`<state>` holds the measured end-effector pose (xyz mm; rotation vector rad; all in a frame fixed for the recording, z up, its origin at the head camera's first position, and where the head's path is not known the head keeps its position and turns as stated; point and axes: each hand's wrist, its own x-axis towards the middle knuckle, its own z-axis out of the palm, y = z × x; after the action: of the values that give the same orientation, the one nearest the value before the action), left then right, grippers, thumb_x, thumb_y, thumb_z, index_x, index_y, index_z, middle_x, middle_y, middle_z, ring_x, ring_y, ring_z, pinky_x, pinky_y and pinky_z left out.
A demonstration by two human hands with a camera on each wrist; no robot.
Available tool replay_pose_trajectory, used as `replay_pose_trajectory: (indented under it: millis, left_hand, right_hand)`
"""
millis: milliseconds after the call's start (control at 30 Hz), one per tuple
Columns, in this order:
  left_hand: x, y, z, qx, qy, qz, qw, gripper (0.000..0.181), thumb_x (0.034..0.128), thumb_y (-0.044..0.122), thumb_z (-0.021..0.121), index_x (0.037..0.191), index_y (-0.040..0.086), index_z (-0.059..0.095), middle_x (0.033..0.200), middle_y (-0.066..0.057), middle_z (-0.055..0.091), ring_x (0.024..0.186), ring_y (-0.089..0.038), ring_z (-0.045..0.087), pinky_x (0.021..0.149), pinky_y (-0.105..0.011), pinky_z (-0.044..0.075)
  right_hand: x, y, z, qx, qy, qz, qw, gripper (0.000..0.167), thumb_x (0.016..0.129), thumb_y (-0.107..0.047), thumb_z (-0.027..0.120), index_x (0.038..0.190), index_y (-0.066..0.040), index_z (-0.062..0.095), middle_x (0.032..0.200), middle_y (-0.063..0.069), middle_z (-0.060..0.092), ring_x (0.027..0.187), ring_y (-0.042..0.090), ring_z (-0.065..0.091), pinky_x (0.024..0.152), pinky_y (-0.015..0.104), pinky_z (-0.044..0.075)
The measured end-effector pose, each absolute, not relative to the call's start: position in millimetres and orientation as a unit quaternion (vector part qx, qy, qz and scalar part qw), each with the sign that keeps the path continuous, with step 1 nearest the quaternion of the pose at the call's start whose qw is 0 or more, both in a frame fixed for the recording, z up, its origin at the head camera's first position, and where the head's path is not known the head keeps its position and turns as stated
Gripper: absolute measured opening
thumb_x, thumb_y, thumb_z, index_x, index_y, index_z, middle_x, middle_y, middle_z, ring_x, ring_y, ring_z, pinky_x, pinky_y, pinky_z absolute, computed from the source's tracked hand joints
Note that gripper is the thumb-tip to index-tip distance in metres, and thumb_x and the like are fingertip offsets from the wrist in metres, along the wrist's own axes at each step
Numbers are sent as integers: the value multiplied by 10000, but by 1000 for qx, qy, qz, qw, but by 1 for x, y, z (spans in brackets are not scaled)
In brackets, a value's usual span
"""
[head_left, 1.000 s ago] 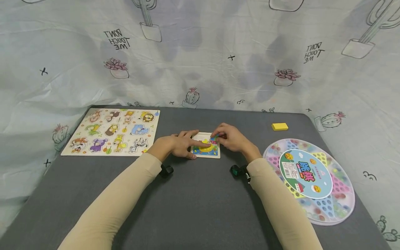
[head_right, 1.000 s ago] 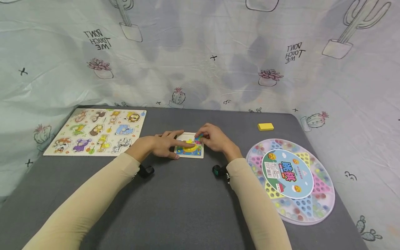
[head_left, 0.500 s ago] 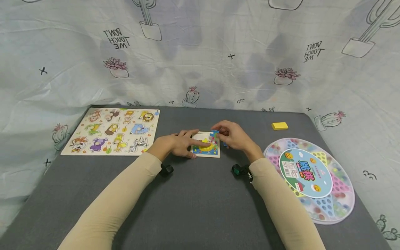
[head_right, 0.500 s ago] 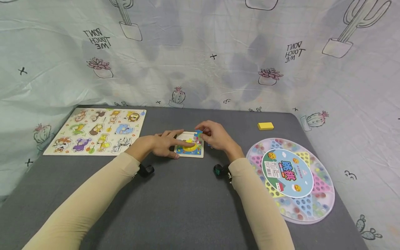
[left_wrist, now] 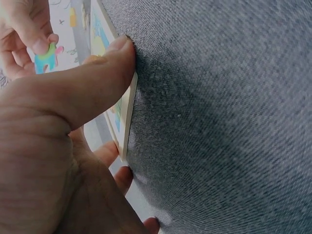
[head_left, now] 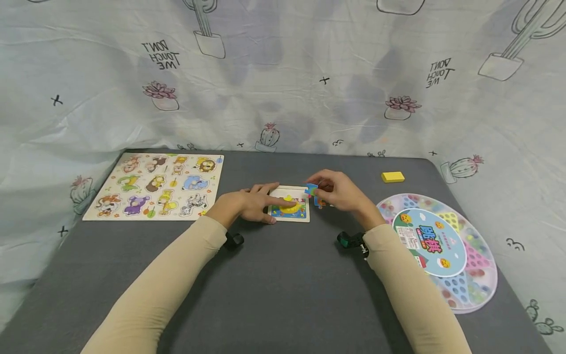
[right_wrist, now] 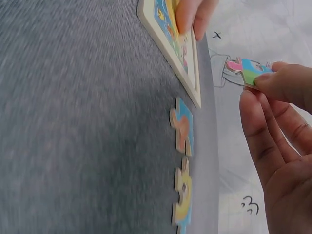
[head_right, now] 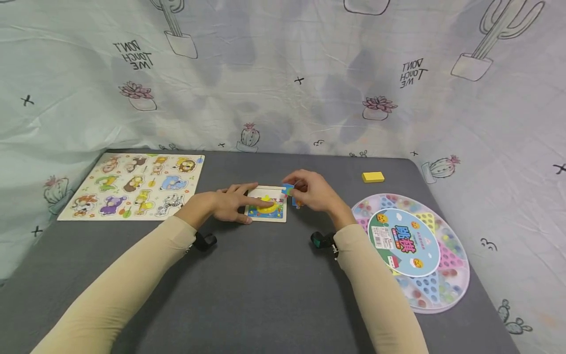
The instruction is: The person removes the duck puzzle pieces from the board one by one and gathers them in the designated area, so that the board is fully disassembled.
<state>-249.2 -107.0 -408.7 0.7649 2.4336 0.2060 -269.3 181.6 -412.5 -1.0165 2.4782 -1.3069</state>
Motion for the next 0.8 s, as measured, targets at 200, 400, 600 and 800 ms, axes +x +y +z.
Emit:
replay_pose_trajectory:
  millis: [200,400,600,800]
  left_hand:
    - [-248,-107,-407,284,910,74,294,662,1015,501,600,1549,625,229,1736,-6,-104,1585,-376,34,1191,-706,147]
    - [-246,-107,-407,287,910,78,289,664,1016,487,607,1553,616,239,1737,-12,-99,1584,-378,42,1187,-714,142]
    - [-246,-106,-406,293,908,75,291,671,1023,469,605,1559,611,229,1735,-12,-118,1586,-376,18,1189,-720,121]
    - [-245,-107,-406,297,909,73,283,671,1026,468,602,1566,601,226,1736,-19,-107,1586,-377,30,1190,-718,128]
  right_hand:
    - [-265,195,-407,-345,841,-413,58,264,1005,-33,645,1262,-10,697,1158,157,660,938,266,697,773,351,563]
    - [-257,205,-400,-324,854,-401,73,277,1016,-61,642,1287,-56,699,1176,95,651,1010,214,674,869,392,561]
    - [-250,219,-399,-333,856,-391,57,286,1009,-43,648,1288,-53,710,1092,85,647,823,180,611,725,284,511]
    - [-246,232,-398,-342,853,-391,40,294,999,-15,653,1279,-74,718,1093,78,654,804,164,621,719,251,515]
